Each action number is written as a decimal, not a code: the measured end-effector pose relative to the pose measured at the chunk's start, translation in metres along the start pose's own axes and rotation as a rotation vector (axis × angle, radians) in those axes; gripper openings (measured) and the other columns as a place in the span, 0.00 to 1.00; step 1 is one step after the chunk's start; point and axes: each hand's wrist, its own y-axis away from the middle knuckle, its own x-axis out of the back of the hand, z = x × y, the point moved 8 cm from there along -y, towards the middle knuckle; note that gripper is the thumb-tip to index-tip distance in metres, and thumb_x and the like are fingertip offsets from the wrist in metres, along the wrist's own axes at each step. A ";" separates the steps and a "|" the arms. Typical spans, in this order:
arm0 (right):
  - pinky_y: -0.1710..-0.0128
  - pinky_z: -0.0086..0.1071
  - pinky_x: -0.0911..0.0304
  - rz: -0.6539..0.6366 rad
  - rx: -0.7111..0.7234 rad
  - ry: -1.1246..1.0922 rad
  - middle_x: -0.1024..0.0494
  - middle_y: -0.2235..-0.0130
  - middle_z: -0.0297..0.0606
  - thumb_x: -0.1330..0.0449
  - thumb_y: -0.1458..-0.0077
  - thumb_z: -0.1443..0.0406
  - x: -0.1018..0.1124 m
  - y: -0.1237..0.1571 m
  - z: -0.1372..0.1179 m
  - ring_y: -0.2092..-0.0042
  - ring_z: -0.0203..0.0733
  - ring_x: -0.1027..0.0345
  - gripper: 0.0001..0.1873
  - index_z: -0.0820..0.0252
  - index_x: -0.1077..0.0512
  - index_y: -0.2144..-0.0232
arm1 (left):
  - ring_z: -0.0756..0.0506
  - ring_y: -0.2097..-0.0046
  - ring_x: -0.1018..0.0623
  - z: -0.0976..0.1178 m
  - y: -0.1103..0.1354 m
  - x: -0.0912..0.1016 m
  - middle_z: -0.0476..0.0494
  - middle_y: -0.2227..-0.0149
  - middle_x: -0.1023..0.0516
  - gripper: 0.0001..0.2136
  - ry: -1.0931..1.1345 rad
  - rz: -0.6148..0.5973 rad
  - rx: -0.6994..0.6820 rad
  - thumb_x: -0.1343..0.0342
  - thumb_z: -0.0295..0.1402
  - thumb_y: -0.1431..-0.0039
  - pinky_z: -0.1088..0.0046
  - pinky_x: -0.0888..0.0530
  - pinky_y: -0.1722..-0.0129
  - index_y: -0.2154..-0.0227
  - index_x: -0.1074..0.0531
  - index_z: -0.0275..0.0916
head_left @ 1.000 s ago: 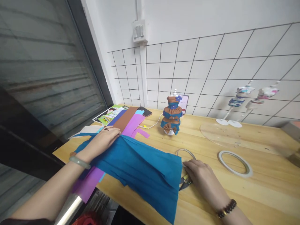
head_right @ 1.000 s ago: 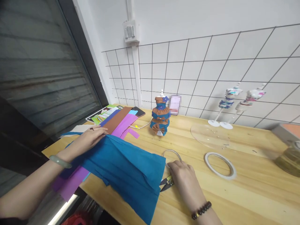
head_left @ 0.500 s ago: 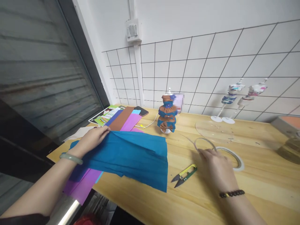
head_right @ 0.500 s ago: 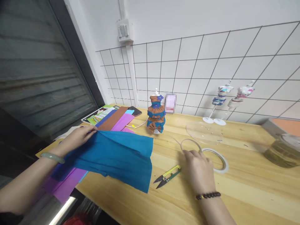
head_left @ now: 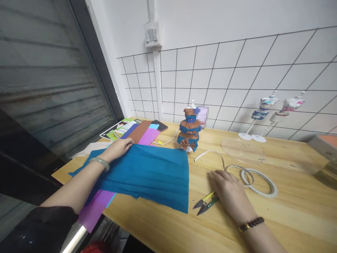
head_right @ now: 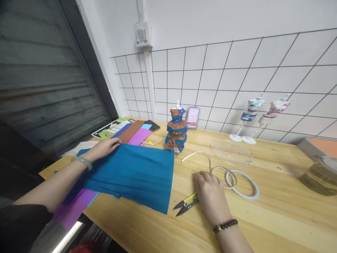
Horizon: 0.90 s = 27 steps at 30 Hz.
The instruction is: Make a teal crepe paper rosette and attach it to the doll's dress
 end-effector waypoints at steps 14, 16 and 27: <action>0.50 0.39 0.39 0.078 0.215 -0.194 0.26 0.54 0.42 0.52 0.41 0.64 0.016 0.001 -0.049 0.50 0.45 0.37 0.15 0.57 0.31 0.54 | 0.41 0.50 0.30 -0.008 -0.031 -0.021 0.39 0.53 0.28 0.17 0.002 0.134 0.021 0.55 0.32 0.45 0.64 0.36 0.50 0.53 0.33 0.37; 0.51 0.42 0.39 0.044 0.354 -0.276 0.26 0.55 0.43 0.50 0.41 0.66 0.020 0.005 -0.081 0.51 0.46 0.36 0.15 0.57 0.32 0.53 | 0.42 0.47 0.34 0.002 -0.016 -0.014 0.40 0.50 0.31 0.18 0.006 0.163 -0.027 0.54 0.33 0.44 0.62 0.39 0.47 0.51 0.35 0.38; 0.64 0.42 0.34 0.055 0.698 -0.136 0.24 0.68 0.47 0.59 0.39 0.72 0.017 0.018 -0.143 0.65 0.46 0.31 0.18 0.70 0.30 0.58 | 0.45 0.54 0.31 0.049 0.116 -0.008 0.44 0.59 0.27 0.19 0.172 0.018 -0.120 0.50 0.43 0.44 0.67 0.35 0.53 0.50 0.35 0.43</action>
